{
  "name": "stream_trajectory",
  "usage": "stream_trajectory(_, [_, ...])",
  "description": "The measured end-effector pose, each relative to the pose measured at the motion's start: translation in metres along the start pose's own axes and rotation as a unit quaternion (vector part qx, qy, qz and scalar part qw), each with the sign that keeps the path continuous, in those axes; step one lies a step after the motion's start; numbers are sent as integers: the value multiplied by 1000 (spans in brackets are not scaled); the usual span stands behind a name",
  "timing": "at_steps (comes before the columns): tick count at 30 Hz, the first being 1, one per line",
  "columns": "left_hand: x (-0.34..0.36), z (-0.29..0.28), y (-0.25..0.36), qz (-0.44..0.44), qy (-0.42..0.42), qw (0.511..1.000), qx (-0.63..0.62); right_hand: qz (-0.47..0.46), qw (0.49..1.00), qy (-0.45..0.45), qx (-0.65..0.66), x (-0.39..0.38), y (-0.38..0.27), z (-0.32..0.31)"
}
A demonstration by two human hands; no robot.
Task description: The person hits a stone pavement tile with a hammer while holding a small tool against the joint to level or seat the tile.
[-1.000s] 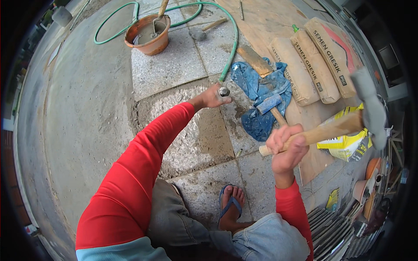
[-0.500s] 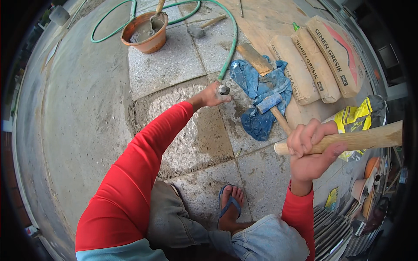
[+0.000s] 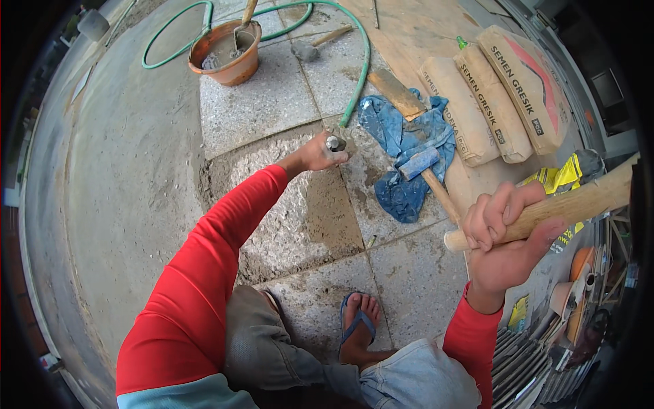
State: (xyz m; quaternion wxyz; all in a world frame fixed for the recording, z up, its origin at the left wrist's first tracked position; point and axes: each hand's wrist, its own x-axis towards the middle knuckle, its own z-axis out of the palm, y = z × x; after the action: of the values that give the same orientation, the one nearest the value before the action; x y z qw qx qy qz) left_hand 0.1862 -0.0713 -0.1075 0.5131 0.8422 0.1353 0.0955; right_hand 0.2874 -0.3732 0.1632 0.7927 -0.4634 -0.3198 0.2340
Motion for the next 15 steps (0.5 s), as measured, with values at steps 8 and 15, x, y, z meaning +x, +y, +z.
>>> stream_trajectory(8, [4,-9,12,61,8,998,-6,293,879,-126,-354,-67,123,-39])
stream_trajectory(15, [-1,-9,7,26,9,999,22,87,994,-1,-65,-10,3,-8])
